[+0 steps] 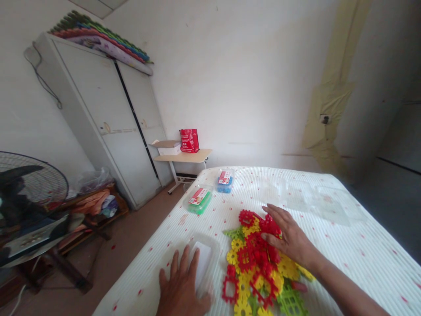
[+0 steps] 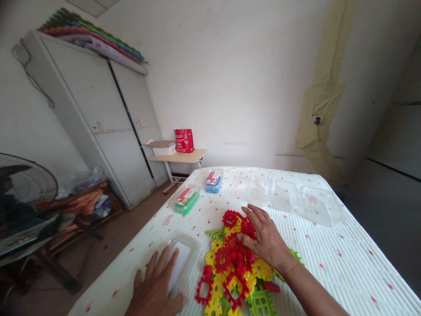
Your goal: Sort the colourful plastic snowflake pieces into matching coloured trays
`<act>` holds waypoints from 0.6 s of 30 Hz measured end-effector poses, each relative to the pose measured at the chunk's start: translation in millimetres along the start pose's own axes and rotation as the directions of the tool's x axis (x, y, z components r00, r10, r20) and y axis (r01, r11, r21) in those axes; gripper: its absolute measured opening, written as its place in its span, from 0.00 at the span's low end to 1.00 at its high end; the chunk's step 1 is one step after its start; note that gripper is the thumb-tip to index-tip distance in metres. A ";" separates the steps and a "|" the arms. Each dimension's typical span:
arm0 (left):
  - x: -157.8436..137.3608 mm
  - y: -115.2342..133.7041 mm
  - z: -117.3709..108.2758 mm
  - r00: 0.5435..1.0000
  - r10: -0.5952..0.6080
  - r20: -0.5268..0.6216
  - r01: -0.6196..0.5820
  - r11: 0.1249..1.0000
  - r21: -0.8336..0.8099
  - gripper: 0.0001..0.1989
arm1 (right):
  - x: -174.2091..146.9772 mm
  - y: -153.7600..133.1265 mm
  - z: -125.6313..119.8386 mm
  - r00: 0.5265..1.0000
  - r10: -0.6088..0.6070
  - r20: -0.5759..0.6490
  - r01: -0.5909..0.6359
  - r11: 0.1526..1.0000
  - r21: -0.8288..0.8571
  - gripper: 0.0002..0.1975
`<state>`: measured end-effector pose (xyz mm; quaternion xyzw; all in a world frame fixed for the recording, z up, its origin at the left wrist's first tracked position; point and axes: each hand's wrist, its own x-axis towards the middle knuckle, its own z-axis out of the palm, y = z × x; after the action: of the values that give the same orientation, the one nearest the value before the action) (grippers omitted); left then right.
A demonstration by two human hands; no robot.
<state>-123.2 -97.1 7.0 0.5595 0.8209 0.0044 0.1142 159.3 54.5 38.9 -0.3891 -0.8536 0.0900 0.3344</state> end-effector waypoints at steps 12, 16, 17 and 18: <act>10.3 -16.6 3.8 0.998 0.035 -0.054 -0.033 0.999 0.030 0.43 | -39.9 15.1 0.4 0.994 -0.100 0.053 0.095 0.992 0.086 0.07; 12.5 -24.5 9.8 0.992 0.067 -0.112 -0.064 0.998 0.023 0.42 | -60.2 23.5 -5.9 0.991 -0.107 0.085 0.101 0.992 0.072 0.11; 11.7 -25.9 10.0 0.988 0.079 -0.132 -0.077 0.997 0.019 0.42 | -63.4 24.9 -7.3 0.991 -0.106 0.079 0.101 0.993 0.064 0.12; 11.0 -27.3 9.1 0.984 0.092 -0.150 -0.091 0.996 0.011 0.43 | -65.4 25.9 -8.9 0.992 -0.104 0.073 0.100 0.993 0.054 0.13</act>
<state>-150.2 -98.3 -7.6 0.5949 0.8006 0.0502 0.0507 211.6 23.8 2.2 -0.3326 -0.8821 0.1087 0.3155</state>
